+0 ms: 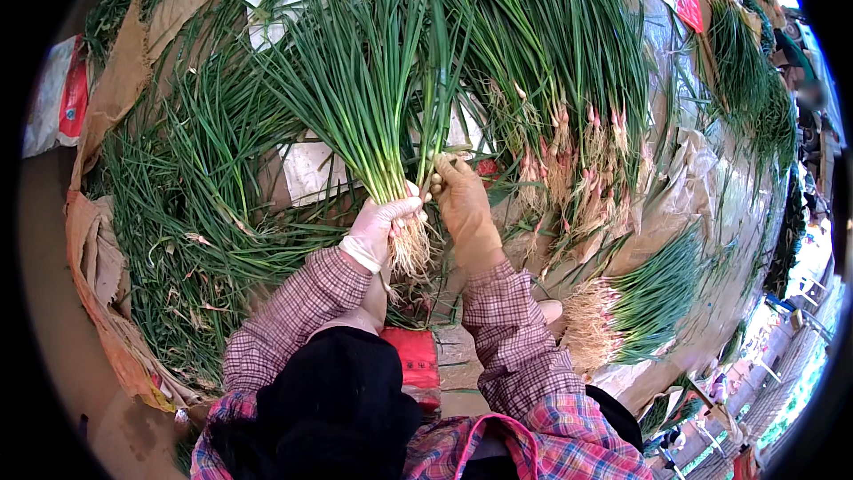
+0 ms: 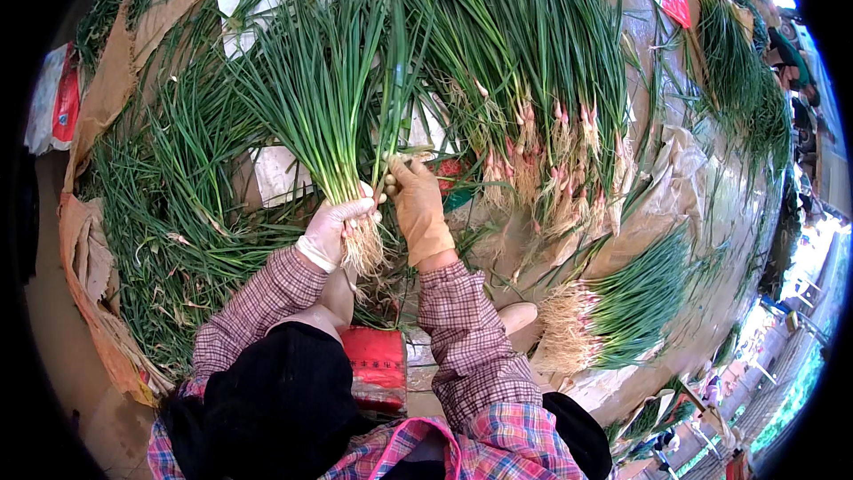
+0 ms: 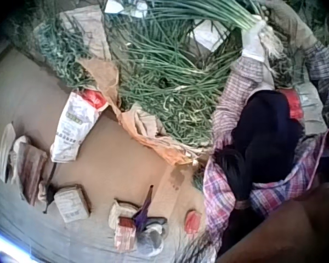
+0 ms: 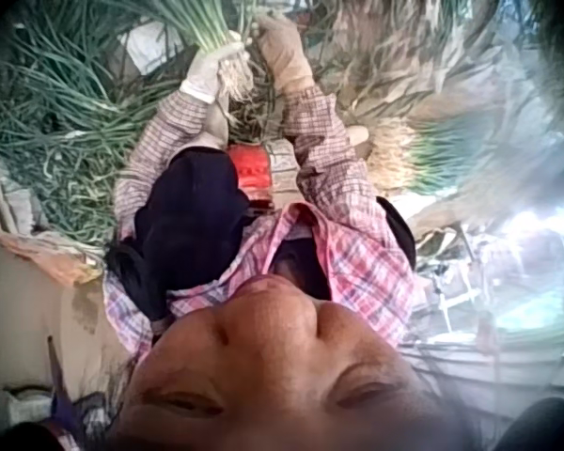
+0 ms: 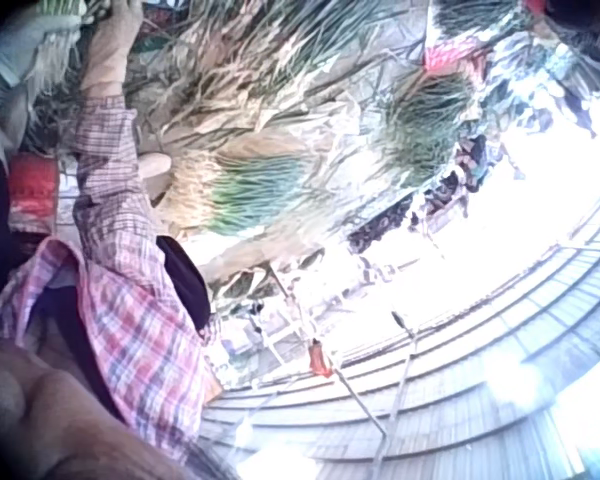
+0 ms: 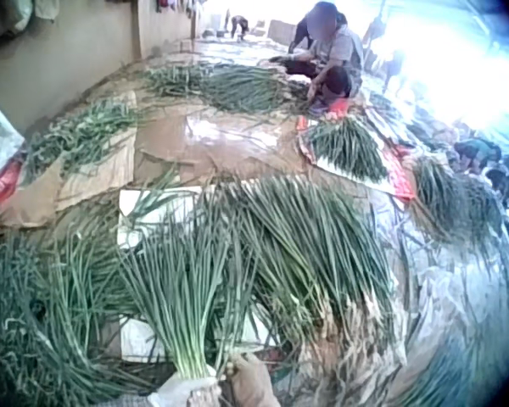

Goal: The person cleans green onions by hand, peeling away outer layers and grouping them into bunches on the floor.

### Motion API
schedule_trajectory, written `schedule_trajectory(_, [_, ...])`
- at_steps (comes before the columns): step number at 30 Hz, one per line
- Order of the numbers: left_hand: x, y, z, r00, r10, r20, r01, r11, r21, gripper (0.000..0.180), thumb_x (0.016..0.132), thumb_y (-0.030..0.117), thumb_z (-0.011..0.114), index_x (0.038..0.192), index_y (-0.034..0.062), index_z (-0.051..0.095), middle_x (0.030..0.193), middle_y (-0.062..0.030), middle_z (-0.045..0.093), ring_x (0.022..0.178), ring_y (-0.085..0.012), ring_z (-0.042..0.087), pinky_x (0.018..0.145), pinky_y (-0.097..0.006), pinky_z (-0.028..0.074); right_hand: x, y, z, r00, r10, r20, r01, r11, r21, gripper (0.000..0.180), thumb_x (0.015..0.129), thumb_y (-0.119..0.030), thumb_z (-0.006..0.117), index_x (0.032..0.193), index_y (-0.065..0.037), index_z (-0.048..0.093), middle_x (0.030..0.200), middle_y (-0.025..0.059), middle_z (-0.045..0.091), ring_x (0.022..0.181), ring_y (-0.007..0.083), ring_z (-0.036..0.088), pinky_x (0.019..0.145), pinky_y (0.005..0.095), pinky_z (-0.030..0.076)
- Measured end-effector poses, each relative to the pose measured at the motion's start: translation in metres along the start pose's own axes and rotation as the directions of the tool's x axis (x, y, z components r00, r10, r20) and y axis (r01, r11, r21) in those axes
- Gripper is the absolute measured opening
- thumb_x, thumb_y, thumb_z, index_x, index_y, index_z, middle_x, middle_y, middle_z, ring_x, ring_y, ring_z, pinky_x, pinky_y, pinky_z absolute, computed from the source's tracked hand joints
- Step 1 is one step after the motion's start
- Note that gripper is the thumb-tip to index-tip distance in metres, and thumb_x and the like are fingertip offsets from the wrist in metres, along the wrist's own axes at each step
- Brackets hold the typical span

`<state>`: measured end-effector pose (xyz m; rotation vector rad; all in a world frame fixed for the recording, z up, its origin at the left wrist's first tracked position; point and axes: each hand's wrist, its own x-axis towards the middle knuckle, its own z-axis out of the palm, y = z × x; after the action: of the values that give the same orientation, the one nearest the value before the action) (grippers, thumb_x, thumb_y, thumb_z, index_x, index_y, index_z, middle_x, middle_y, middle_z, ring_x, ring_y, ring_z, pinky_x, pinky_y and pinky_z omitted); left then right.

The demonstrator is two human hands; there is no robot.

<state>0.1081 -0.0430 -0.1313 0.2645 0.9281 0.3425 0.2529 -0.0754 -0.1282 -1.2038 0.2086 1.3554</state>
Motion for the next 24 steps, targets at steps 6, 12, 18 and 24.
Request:
schedule_trajectory(6, [-0.008, 0.009, 0.016, 0.995, 0.097, -0.012, -0.098, 0.994, -0.051, 0.016, 0.08, 0.001, 0.061, 0.095, 0.0037, 0.056, 0.088, -0.007, 0.061, 0.068, -0.0111, 0.057, 0.057, -0.02, 0.047, 0.0, 0.01, -0.009, 0.993, 0.035, -0.11, 0.012, 0.917, 0.398, 0.015, 0.094, -0.011, 0.047, 0.103, 0.0, 0.053, 0.079, 0.0009, 0.052, 0.062, 0.0075, 0.046, 0.054, 0.0173, 0.04])
schedule_trajectory(12, [-0.013, 0.014, 0.02, 0.988, 0.147, 0.052, -0.145, 0.989, -0.043, 0.014, 0.079, 0.008, 0.062, 0.089, 0.0045, 0.054, 0.078, -0.0061, 0.057, 0.06, -0.007, 0.051, 0.048, -0.016, 0.039, 0.005, 0.021, -0.02, 0.984, 0.008, -0.181, 0.086, 0.859, 0.505, 0.017, 0.093, -0.008, 0.047, 0.106, 0.001, 0.054, 0.08, 0.0016, 0.054, 0.059, 0.006, 0.046, 0.051, 0.0172, 0.041])
schedule_trajectory(18, [-0.022, 0.019, 0.004, 0.998, 0.064, 0.012, -0.063, 0.996, -0.059, 0.016, 0.08, 0.004, 0.061, 0.094, 0.001, 0.056, 0.079, -0.0082, 0.062, 0.066, -0.0128, 0.059, 0.054, -0.02, 0.047, -0.012, 0.007, -0.009, 0.995, 0.073, 0.069, -0.059, 0.98, -0.188, 0.013, 0.088, -0.014, 0.059, 0.096, -0.005, 0.057, 0.074, 0.0001, 0.057, 0.064, 0.0106, 0.053, 0.057, 0.0237, 0.047])
schedule_trajectory(24, [-0.013, 0.012, 0.012, 1.0, 0.02, -0.017, -0.019, 0.999, 0.042, 0.013, 0.081, 0.007, 0.061, 0.093, 0.0041, 0.057, 0.075, -0.0072, 0.06, 0.061, -0.0104, 0.057, 0.047, -0.017, 0.043, -0.002, 0.006, 0.002, 0.981, -0.001, 0.195, 0.008, 0.999, -0.032, 0.024, 0.088, -0.02, 0.059, 0.104, -0.002, 0.054, 0.085, 0.0039, 0.061, 0.062, 0.011, 0.057, 0.044, 0.0217, 0.047])
